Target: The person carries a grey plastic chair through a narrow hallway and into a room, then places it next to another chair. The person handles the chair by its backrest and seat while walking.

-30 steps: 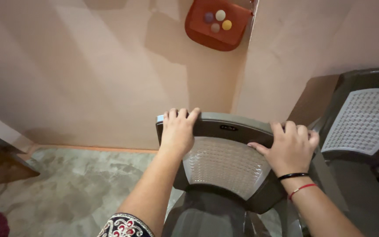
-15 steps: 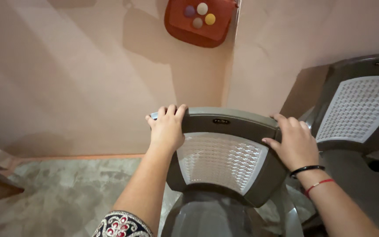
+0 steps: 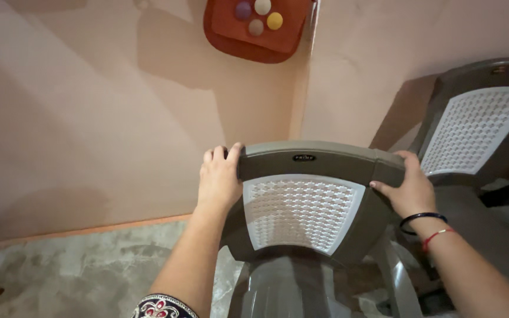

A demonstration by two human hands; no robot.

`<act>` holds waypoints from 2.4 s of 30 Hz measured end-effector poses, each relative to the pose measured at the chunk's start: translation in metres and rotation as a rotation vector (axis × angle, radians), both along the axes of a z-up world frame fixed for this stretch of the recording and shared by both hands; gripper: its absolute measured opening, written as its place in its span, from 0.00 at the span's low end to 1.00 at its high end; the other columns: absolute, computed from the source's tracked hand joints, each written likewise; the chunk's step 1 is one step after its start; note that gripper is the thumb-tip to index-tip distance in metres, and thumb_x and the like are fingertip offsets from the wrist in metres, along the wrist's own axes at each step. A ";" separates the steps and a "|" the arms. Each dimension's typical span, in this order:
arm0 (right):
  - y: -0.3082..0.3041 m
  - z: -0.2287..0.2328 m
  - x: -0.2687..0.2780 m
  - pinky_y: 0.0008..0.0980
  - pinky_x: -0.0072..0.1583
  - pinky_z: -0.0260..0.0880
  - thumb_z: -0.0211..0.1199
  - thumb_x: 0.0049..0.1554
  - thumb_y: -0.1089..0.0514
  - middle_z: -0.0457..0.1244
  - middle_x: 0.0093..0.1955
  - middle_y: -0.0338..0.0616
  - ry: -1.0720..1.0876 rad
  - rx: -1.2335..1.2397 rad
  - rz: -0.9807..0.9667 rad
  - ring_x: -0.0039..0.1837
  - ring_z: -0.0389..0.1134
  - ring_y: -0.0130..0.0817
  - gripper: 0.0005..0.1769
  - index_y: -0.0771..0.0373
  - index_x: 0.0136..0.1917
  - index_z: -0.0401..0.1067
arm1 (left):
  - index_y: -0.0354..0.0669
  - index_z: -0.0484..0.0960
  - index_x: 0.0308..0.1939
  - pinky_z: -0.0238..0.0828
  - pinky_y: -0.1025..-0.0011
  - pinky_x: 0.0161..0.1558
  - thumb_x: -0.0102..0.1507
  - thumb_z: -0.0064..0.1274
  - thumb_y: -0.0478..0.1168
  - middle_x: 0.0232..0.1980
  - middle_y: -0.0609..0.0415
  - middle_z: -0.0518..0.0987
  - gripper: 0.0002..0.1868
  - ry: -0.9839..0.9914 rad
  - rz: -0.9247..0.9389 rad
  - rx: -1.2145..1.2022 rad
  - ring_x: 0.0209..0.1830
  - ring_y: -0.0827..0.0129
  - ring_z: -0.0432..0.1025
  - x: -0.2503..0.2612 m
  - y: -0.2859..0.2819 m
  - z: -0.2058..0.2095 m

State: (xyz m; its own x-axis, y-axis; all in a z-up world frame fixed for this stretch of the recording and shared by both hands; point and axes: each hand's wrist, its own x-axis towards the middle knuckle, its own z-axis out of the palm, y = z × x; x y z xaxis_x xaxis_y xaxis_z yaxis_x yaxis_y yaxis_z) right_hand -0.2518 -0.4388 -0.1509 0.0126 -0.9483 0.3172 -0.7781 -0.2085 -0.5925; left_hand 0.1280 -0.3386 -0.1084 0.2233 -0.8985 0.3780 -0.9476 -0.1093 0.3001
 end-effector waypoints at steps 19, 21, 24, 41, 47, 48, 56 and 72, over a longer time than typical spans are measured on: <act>-0.097 -0.068 -0.006 0.38 0.58 0.71 0.72 0.53 0.54 0.71 0.57 0.53 -0.370 0.435 0.005 0.56 0.72 0.41 0.27 0.72 0.61 0.72 | 0.43 0.64 0.69 0.61 0.55 0.68 0.51 0.64 0.31 0.71 0.39 0.63 0.43 0.369 0.053 -0.037 0.71 0.41 0.59 0.047 -0.066 -0.060; -0.094 -0.075 -0.008 0.40 0.59 0.71 0.73 0.53 0.50 0.71 0.57 0.55 -0.355 0.538 -0.050 0.57 0.72 0.43 0.31 0.74 0.62 0.72 | 0.44 0.62 0.71 0.59 0.54 0.68 0.51 0.65 0.33 0.72 0.39 0.62 0.45 0.350 0.033 -0.063 0.71 0.42 0.59 0.045 -0.063 -0.065; -0.084 -0.101 -0.019 0.42 0.61 0.70 0.73 0.53 0.45 0.71 0.58 0.59 -0.211 0.621 -0.097 0.59 0.73 0.47 0.36 0.77 0.63 0.72 | 0.43 0.54 0.74 0.59 0.53 0.67 0.50 0.67 0.33 0.75 0.36 0.59 0.52 0.355 -0.021 -0.137 0.72 0.39 0.57 0.043 -0.054 -0.070; -0.016 -0.206 -0.087 0.43 0.71 0.64 0.71 0.51 0.41 0.64 0.72 0.54 0.261 0.790 -0.095 0.72 0.66 0.50 0.42 0.54 0.75 0.67 | 0.35 0.61 0.74 0.65 0.58 0.66 0.51 0.69 0.44 0.67 0.35 0.72 0.51 0.569 0.171 0.385 0.67 0.46 0.68 0.056 0.048 -0.206; 0.030 -0.231 -0.105 0.43 0.72 0.62 0.74 0.49 0.45 0.59 0.76 0.53 0.361 0.805 -0.085 0.74 0.62 0.51 0.48 0.55 0.78 0.60 | 0.39 0.59 0.75 0.63 0.60 0.69 0.50 0.70 0.50 0.70 0.37 0.68 0.54 0.497 0.275 0.599 0.71 0.48 0.64 0.062 0.109 -0.240; 0.039 -0.233 -0.107 0.43 0.72 0.61 0.74 0.49 0.45 0.57 0.78 0.51 0.427 0.805 -0.059 0.75 0.61 0.51 0.48 0.55 0.78 0.59 | 0.39 0.59 0.75 0.61 0.61 0.70 0.51 0.71 0.51 0.72 0.37 0.66 0.55 0.480 0.284 0.639 0.72 0.48 0.62 0.062 0.119 -0.243; 0.091 -0.225 -0.115 0.41 0.75 0.63 0.80 0.43 0.54 0.62 0.75 0.58 0.409 0.950 -0.107 0.74 0.66 0.51 0.65 0.49 0.86 0.47 | 0.50 0.53 0.78 0.55 0.58 0.74 0.52 0.70 0.53 0.83 0.49 0.50 0.56 0.388 0.438 0.858 0.81 0.52 0.50 0.034 0.161 -0.218; 0.129 -0.244 -0.129 0.42 0.69 0.67 0.82 0.32 0.67 0.70 0.64 0.62 -0.036 1.032 -0.195 0.66 0.70 0.51 0.50 0.73 0.68 0.69 | 0.40 0.50 0.79 0.70 0.60 0.64 0.45 0.75 0.40 0.65 0.37 0.75 0.64 0.398 0.529 0.800 0.66 0.47 0.71 0.074 0.246 -0.298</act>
